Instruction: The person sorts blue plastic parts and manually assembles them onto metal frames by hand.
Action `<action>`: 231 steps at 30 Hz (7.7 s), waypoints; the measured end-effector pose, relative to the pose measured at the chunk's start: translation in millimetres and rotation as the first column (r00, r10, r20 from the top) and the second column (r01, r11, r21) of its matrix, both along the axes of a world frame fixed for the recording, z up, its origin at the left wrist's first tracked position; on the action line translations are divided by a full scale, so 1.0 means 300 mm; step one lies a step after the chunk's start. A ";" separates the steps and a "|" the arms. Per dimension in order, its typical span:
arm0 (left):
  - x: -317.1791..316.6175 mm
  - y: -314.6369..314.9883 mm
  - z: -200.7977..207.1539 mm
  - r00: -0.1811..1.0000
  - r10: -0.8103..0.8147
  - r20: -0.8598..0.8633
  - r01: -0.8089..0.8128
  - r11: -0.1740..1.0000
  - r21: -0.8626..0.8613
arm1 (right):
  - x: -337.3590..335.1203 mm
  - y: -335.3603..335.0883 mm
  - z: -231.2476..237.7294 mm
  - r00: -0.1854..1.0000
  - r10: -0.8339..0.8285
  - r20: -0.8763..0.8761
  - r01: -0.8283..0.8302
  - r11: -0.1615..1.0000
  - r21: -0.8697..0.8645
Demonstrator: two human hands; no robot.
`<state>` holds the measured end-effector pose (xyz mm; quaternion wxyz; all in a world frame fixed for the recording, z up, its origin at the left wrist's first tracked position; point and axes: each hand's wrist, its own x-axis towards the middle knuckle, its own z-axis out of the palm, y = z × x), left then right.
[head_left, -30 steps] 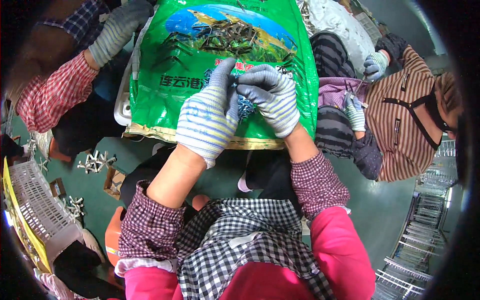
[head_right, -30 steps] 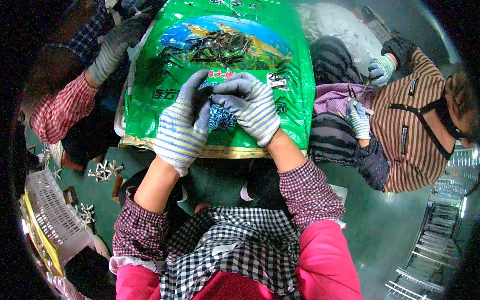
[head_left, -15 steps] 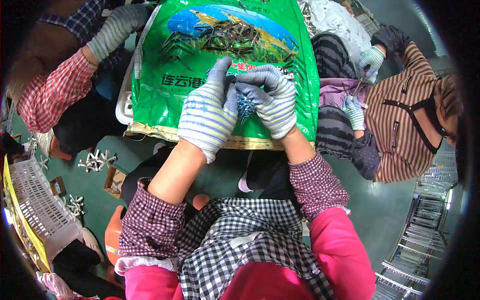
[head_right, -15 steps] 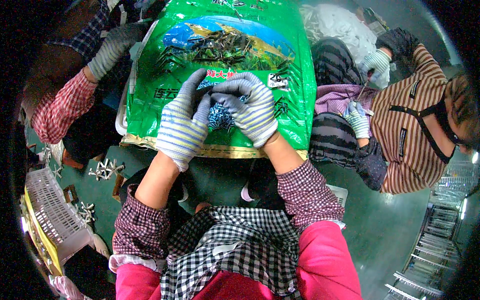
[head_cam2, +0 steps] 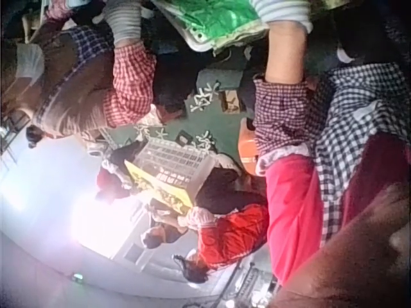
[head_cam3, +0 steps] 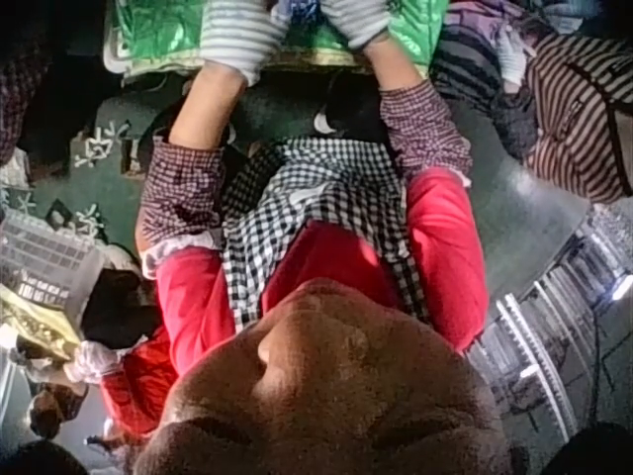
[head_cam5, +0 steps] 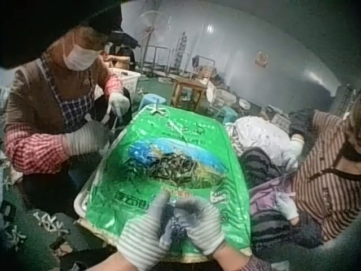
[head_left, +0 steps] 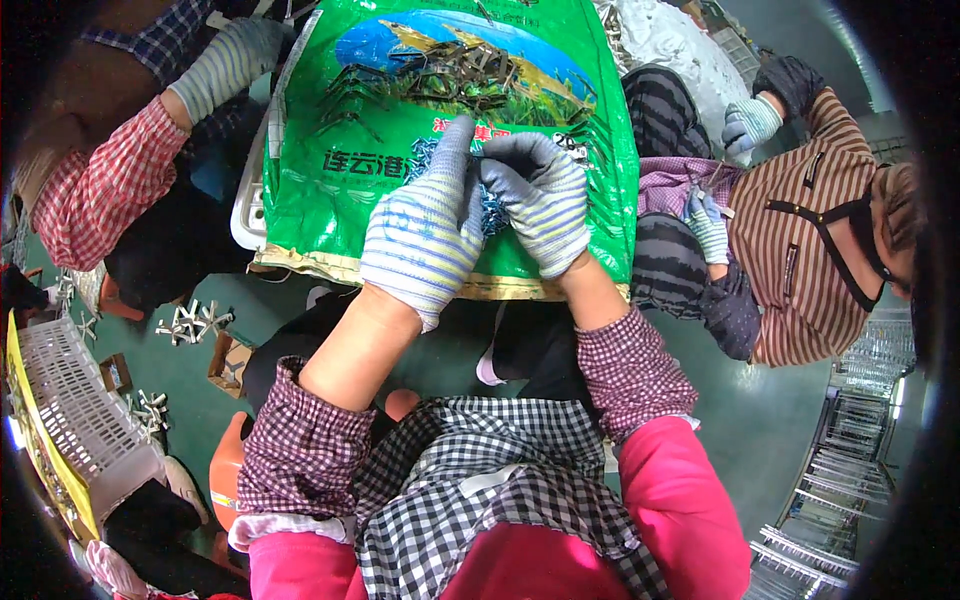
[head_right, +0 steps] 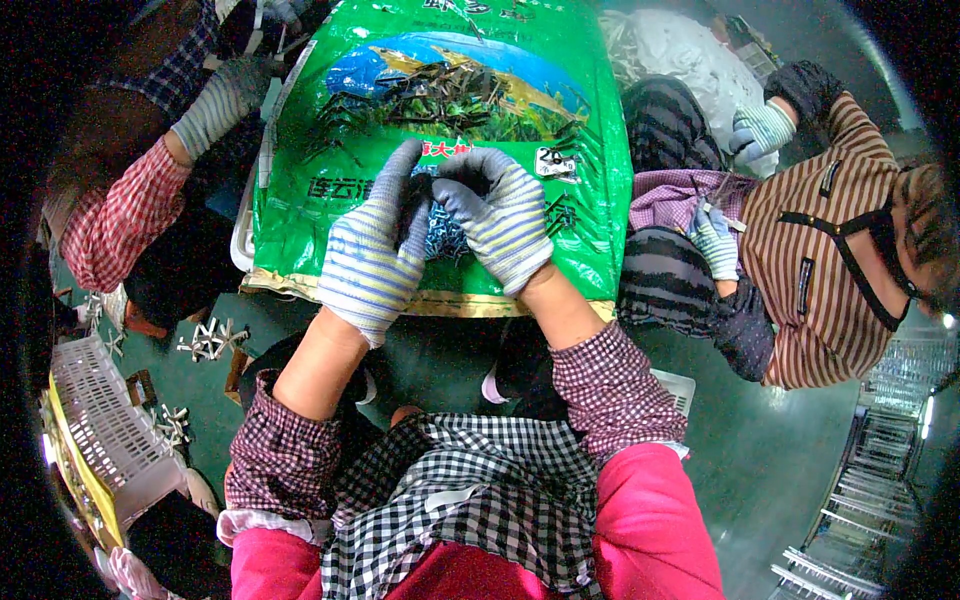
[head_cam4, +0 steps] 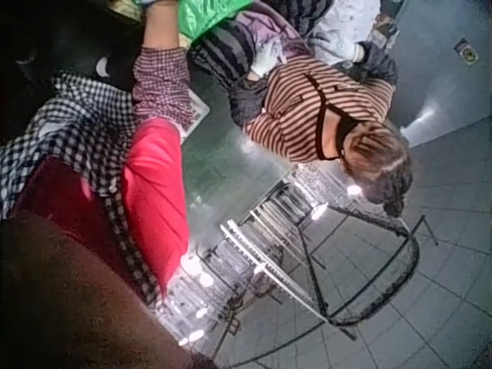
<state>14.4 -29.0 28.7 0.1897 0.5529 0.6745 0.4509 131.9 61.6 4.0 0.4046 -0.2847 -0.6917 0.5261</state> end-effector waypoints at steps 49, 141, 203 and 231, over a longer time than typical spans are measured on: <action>-0.129 -0.005 0.079 0.993 0.066 -0.096 -0.021 0.914 0.406 | -0.695 0.519 0.004 0.329 -0.268 0.905 -0.370 0.846 0.385; -0.008 -0.017 -0.045 0.697 -0.134 0.705 0.116 0.991 0.074 | 0.090 -0.059 0.062 0.957 0.129 0.261 -0.145 0.988 0.046; -0.049 -0.054 0.030 0.946 -0.057 0.318 -0.085 0.906 0.415 | -0.698 0.490 0.010 0.423 -0.295 0.857 -0.435 0.763 0.478; -0.003 0.012 -0.047 0.802 -0.154 0.577 0.129 0.988 0.084 | -0.091 0.174 0.250 0.939 -0.051 0.341 0.010 0.993 0.122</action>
